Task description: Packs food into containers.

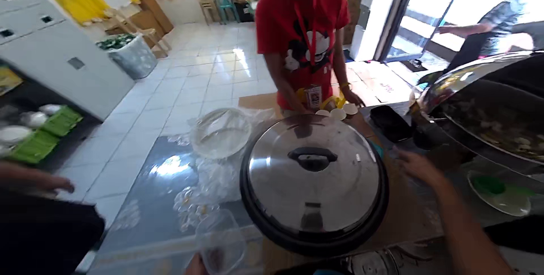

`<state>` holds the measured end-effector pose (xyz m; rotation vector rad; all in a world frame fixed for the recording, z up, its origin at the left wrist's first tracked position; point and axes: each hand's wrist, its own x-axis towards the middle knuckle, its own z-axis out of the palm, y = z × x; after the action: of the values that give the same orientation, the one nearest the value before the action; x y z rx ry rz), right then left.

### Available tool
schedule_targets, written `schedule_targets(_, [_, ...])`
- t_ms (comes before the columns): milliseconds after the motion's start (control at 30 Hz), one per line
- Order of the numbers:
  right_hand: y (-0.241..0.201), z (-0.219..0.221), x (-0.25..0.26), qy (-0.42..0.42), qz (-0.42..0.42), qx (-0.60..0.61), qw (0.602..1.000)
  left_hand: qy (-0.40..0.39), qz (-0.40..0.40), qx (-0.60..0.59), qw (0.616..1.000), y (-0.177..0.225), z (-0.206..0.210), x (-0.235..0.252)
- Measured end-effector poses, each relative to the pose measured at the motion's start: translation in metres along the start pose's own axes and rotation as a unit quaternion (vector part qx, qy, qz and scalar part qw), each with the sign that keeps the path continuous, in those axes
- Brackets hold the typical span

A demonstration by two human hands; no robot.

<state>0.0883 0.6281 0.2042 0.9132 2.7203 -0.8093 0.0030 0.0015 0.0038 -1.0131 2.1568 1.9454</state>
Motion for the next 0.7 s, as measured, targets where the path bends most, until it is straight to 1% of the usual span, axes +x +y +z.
schedule_targets(67, [-0.032, -0.025, 0.006, 0.042, -0.048, -0.039, 0.997, 0.031, -0.002, 0.024, 0.999, 0.006, 0.005, -0.007])
schedule_targets(133, [-0.064, -0.030, 0.000, 0.067, -0.101, -0.063, 0.991, 0.037, -0.013, 0.037, 0.999, 0.012, 0.005, -0.015])
schedule_targets(167, [-0.080, -0.028, -0.007, 0.071, -0.146, -0.062, 0.985, 0.034, -0.013, 0.035, 0.999, 0.015, 0.004, -0.016])
schedule_targets(200, [-0.096, -0.021, -0.016, 0.064, -0.200, -0.055, 0.976, 0.026, -0.013, 0.026, 0.999, 0.015, 0.003, -0.015])
schedule_targets(267, [-0.129, 0.001, -0.038, 0.024, -0.308, -0.039, 0.950, -0.001, -0.019, -0.005, 1.000, 0.011, 0.000, -0.013])
schedule_targets(300, [-0.145, 0.013, -0.047, -0.008, -0.347, -0.043, 0.937, -0.016, -0.020, -0.025, 0.999, 0.008, -0.002, -0.012])
schedule_targets(333, [-0.161, 0.024, -0.055, -0.040, -0.369, -0.059, 0.927, -0.026, -0.018, -0.041, 0.999, 0.004, -0.004, -0.012])
schedule_targets(367, [-0.175, 0.034, -0.059, -0.060, -0.382, -0.083, 0.918, -0.034, -0.012, -0.049, 0.998, 0.002, -0.006, -0.015])
schedule_targets(433, [-0.197, 0.050, -0.061, -0.065, -0.385, -0.140, 0.910, -0.057, 0.009, -0.053, 0.997, 0.001, -0.008, -0.023])
schedule_targets(500, [-0.214, 0.058, -0.058, -0.044, -0.359, -0.180, 0.915, -0.079, 0.018, -0.047, 0.996, 0.004, -0.011, -0.028])
schedule_targets(567, [-0.225, 0.063, -0.049, -0.020, -0.344, -0.198, 0.918, -0.104, 0.002, -0.035, 0.994, 0.008, -0.013, -0.032])
schedule_targets(633, [-0.231, 0.067, -0.036, -0.001, -0.327, -0.215, 0.920, -0.101, -0.008, -0.042, 0.994, 0.012, -0.018, -0.036])
schedule_targets(700, [-0.235, 0.067, -0.024, -0.011, -0.296, -0.222, 0.929, -0.090, -0.004, -0.067, 0.994, 0.018, -0.031, -0.040])
